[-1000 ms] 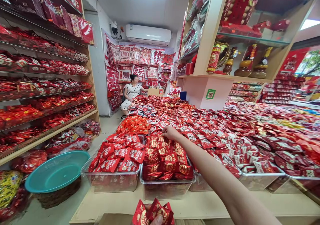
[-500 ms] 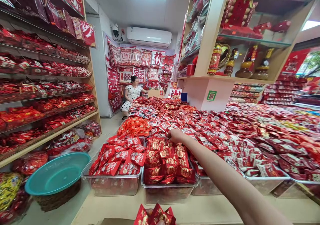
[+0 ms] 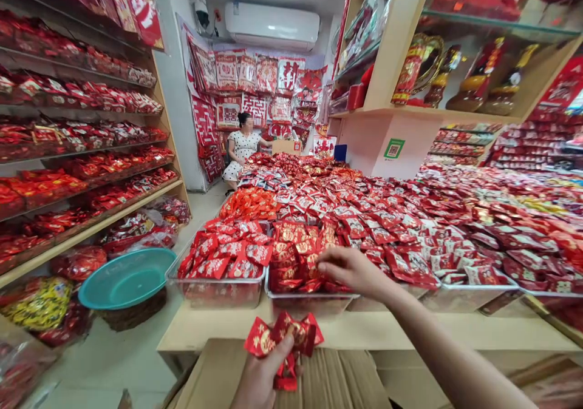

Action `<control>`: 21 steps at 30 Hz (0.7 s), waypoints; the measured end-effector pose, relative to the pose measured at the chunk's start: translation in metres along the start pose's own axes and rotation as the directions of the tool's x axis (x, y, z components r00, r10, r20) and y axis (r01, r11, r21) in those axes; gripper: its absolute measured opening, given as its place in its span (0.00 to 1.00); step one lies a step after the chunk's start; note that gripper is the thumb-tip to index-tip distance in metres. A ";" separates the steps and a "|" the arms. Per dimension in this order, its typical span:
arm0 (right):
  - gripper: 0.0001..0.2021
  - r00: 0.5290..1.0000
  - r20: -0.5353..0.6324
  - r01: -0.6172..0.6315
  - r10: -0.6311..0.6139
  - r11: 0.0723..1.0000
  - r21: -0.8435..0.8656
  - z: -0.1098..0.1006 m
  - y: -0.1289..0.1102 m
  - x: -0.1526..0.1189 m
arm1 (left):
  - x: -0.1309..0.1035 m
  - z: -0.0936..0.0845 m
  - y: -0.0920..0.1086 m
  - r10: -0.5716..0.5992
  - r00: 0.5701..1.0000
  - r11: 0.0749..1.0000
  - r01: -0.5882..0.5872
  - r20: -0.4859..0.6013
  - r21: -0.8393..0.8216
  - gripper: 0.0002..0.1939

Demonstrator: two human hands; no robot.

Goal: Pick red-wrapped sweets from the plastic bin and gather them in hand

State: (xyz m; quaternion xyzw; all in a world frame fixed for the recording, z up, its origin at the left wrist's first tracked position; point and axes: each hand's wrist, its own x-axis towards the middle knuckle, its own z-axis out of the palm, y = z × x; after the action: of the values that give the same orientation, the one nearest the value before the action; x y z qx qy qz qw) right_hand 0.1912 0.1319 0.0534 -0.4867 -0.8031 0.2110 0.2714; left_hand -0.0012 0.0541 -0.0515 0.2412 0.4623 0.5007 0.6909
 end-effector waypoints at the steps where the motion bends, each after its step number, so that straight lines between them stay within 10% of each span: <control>1: 0.10 1.000 0.027 -0.007 0.006 0.998 0.055 0.011 -0.005 -0.021 | -0.003 0.001 0.002 -0.006 0.999 0.999 0.008 0.043 -0.032 0.19; 9: 0.12 0.992 -0.093 -0.056 0.091 0.943 0.327 0.092 -0.004 -0.075 | -0.005 0.001 -0.001 0.066 0.972 0.997 -0.074 0.224 0.028 0.10; 21: 0.15 0.939 -0.130 -0.063 0.320 0.528 0.847 0.124 0.010 -0.076 | 0.007 -0.002 -0.009 0.112 0.992 0.977 -0.122 0.061 0.178 0.21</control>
State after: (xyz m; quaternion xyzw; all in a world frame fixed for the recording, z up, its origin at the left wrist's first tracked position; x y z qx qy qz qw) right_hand 0.1473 0.0589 -0.0645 -0.4096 -0.5030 0.5259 0.5501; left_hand 0.0017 0.0571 -0.0620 0.3425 0.4732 0.4901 0.6470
